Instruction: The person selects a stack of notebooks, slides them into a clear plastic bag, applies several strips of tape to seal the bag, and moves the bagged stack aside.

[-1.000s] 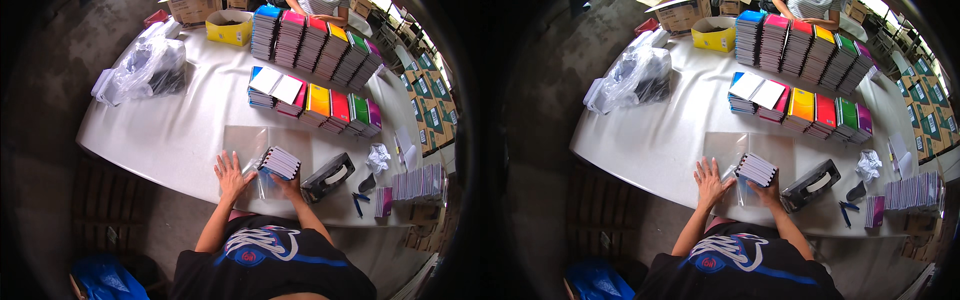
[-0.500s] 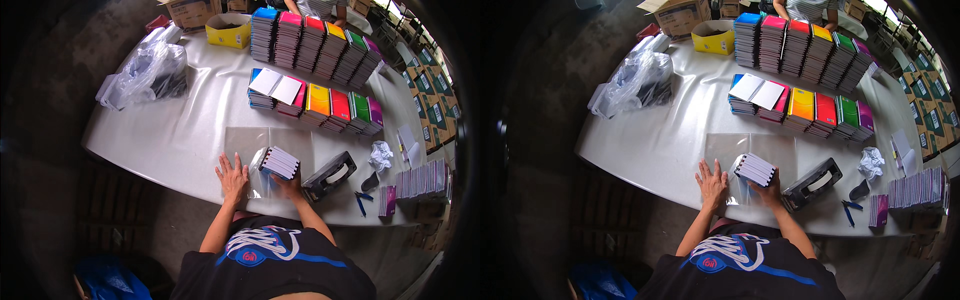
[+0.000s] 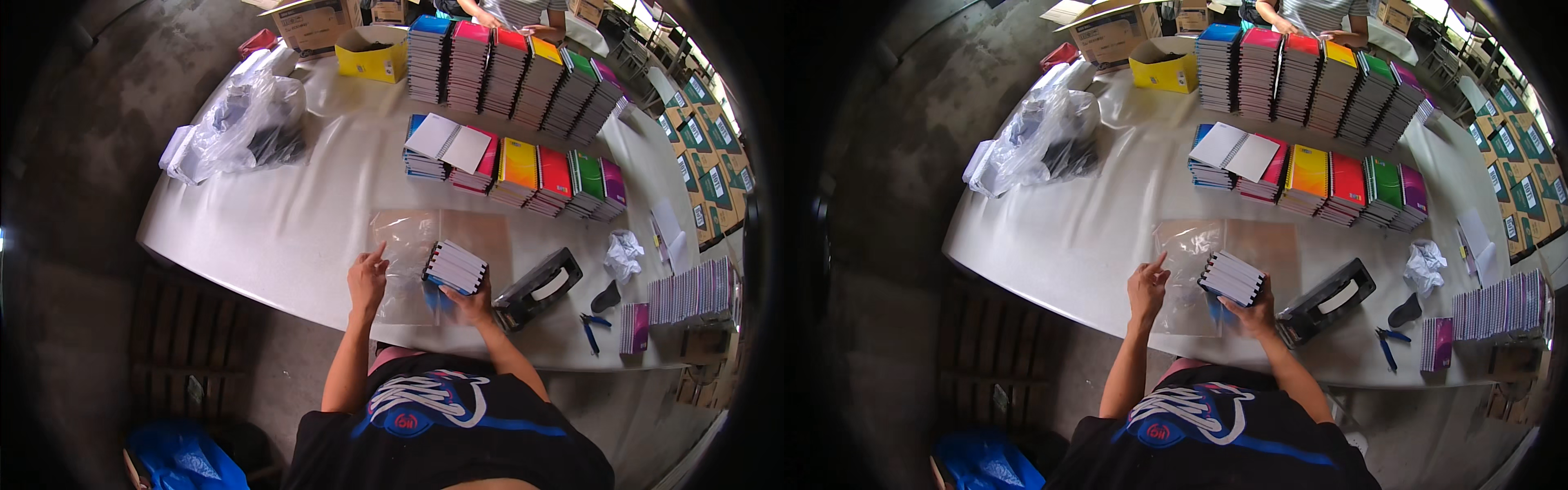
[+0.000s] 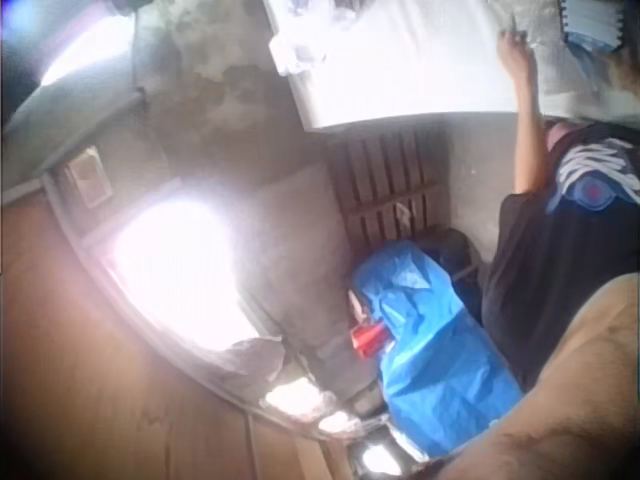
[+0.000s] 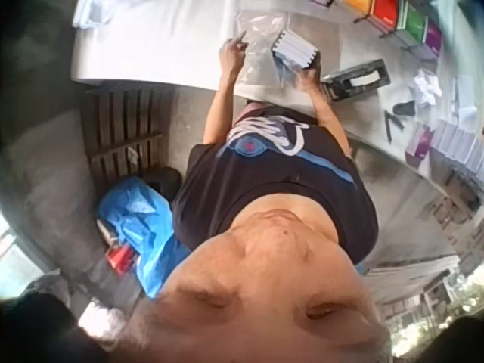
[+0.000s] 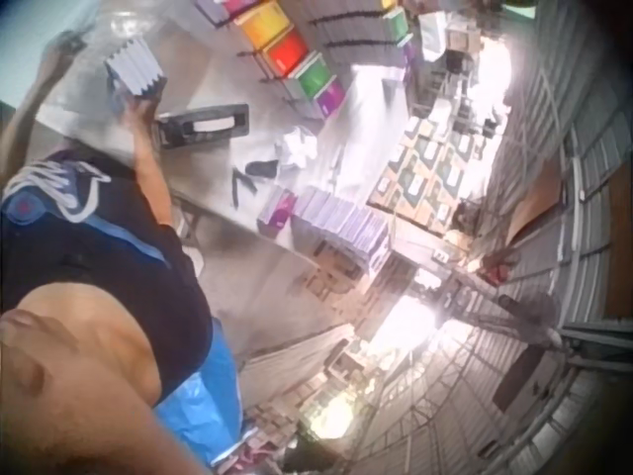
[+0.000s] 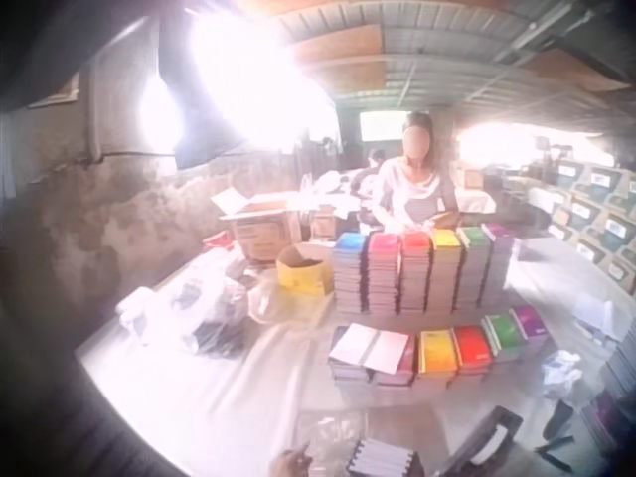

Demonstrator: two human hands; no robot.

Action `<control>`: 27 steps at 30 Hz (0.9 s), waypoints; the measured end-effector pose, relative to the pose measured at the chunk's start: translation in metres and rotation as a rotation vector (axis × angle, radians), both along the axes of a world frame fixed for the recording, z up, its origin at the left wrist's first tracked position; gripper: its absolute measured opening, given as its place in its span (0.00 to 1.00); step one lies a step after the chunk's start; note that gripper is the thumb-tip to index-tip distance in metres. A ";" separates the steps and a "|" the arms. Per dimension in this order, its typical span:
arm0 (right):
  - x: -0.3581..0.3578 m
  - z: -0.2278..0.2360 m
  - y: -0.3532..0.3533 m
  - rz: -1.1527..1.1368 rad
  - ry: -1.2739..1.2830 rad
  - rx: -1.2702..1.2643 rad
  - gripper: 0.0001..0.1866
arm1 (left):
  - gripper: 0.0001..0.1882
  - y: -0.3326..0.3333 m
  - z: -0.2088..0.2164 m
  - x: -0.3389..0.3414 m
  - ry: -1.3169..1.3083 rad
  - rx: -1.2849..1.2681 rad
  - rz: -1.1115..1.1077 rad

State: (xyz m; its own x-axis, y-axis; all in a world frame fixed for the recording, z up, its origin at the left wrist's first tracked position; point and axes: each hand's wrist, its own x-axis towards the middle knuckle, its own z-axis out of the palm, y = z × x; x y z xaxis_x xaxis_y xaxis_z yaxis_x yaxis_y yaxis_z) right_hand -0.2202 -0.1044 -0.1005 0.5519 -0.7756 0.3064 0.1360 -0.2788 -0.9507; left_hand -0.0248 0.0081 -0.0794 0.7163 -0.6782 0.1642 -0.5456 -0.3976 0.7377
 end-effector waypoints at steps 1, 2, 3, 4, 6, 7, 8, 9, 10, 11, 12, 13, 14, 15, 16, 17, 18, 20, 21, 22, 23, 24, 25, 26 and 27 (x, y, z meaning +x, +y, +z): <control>0.000 0.004 0.003 0.005 -0.036 0.071 0.32 | 0.29 0.000 0.002 0.006 0.085 0.034 0.022; 0.001 0.010 0.006 0.012 -0.072 0.141 0.31 | 0.35 0.000 0.002 0.010 0.014 0.034 0.019; 0.000 0.009 0.005 0.008 -0.025 0.083 0.32 | 0.36 0.000 -0.003 0.012 -0.025 0.076 0.049; -0.001 0.006 0.002 0.004 0.022 0.024 0.32 | 0.38 -0.001 -0.009 0.013 -0.065 0.117 0.078; -0.001 0.010 0.001 0.006 0.037 0.026 0.32 | 0.41 -0.004 -0.015 0.010 -0.193 0.257 0.080; 0.001 0.011 0.004 0.018 0.003 0.090 0.32 | 0.41 -0.003 -0.018 0.008 -0.228 0.246 0.067; 0.001 0.013 0.005 0.027 -0.031 0.152 0.32 | 0.42 -0.003 -0.017 0.006 -0.260 0.235 0.050; -0.001 0.010 0.004 0.011 -0.012 0.118 0.32 | 0.42 -0.005 -0.016 0.005 -0.293 0.223 0.035; -0.001 0.004 0.002 -0.004 0.007 0.084 0.32 | 0.44 -0.006 -0.015 0.002 -0.336 0.248 0.018; -0.001 0.004 0.001 -0.015 0.023 0.052 0.32 | 0.45 -0.008 -0.014 0.000 -0.185 0.132 0.075; -0.002 0.004 0.001 -0.022 0.032 0.044 0.32 | 0.45 -0.009 -0.013 -0.002 -0.034 0.015 0.131; -0.003 0.003 0.000 -0.028 0.040 0.035 0.32 | 0.46 -0.010 -0.012 -0.003 0.119 -0.103 0.187; -0.003 0.005 0.000 -0.032 0.046 0.028 0.32 | 0.47 -0.008 -0.009 -0.002 0.086 -0.146 0.220; -0.002 0.007 0.001 -0.024 0.044 0.042 0.33 | 0.46 -0.006 -0.012 0.002 0.084 -0.132 0.208; -0.001 0.008 0.002 -0.017 0.042 0.055 0.33 | 0.46 -0.002 -0.017 0.006 0.081 -0.118 0.195; -0.002 0.009 0.003 -0.011 0.042 0.068 0.33 | 0.45 -0.001 -0.019 0.008 0.081 -0.103 0.181; -0.002 0.008 0.002 -0.013 0.061 0.039 0.33 | 0.43 -0.001 -0.021 0.009 0.045 -0.089 0.166; -0.002 0.007 0.001 -0.019 0.098 -0.021 0.33 | 0.40 -0.003 -0.022 0.004 0.094 -0.197 0.221; -0.002 0.008 0.001 -0.021 0.095 -0.020 0.33 | 0.39 -0.004 -0.019 0.001 0.119 -0.251 0.246; -0.003 0.010 0.002 -0.022 0.093 -0.019 0.33 | 0.37 -0.003 -0.017 0.001 0.157 -0.205 0.245; -0.003 0.013 0.002 -0.024 0.090 -0.019 0.33 | 0.36 -0.003 -0.007 0.000 0.195 -0.159 0.242; -0.004 0.011 0.002 -0.031 0.091 -0.021 0.33 | 0.35 -0.003 -0.002 -0.001 0.233 -0.113 0.239; -0.004 0.008 0.001 -0.039 0.092 -0.023 0.33 | 0.33 -0.003 -0.003 -0.003 -0.033 -0.049 0.213; -0.004 0.009 0.001 -0.044 0.091 -0.025 0.33 | 0.31 -0.002 -0.003 -0.005 -0.301 0.015 0.187; -0.003 0.009 0.001 -0.048 0.091 -0.044 0.33 | 0.30 -0.002 -0.002 -0.008 -0.568 0.079 0.159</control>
